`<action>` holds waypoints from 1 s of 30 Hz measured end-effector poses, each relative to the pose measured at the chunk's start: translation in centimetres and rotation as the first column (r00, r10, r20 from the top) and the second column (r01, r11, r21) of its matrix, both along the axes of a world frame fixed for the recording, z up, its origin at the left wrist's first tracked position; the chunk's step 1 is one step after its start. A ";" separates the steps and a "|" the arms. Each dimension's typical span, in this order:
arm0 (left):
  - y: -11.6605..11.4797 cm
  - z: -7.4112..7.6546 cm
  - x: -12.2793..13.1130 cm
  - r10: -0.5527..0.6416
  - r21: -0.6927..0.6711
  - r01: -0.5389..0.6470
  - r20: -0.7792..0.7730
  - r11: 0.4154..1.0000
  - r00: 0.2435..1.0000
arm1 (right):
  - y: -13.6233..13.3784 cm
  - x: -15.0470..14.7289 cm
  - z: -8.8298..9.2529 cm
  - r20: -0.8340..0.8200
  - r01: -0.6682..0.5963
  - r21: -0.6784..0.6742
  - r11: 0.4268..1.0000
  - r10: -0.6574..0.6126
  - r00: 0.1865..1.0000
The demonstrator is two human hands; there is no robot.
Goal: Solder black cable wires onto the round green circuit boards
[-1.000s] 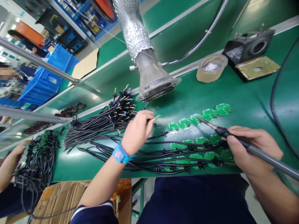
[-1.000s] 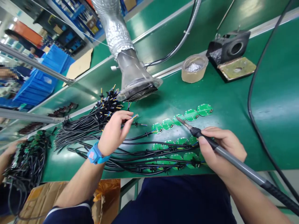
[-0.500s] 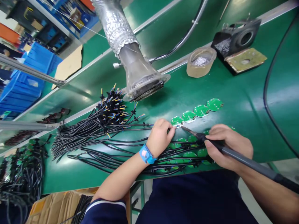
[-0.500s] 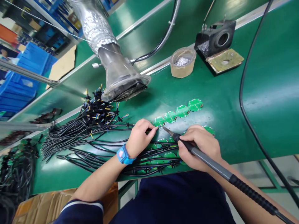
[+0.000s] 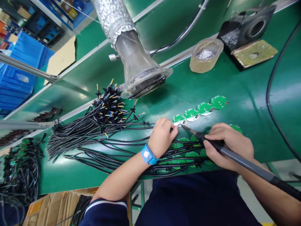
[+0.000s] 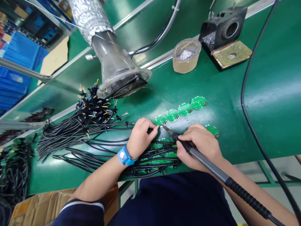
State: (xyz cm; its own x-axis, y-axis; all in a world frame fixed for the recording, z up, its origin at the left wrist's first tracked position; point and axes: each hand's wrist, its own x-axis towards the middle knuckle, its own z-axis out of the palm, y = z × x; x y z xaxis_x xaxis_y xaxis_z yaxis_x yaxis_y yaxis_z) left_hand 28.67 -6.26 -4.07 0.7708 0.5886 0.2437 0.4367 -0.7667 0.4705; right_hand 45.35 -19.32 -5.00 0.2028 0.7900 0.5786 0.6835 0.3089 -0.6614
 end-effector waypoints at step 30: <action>-0.2 -0.6 0.5 0.051 0.052 -0.050 -0.020 0.997 0.999 | 0.2 -0.4 0.0 0.143 -0.006 -0.035 0.999 0.011 0.990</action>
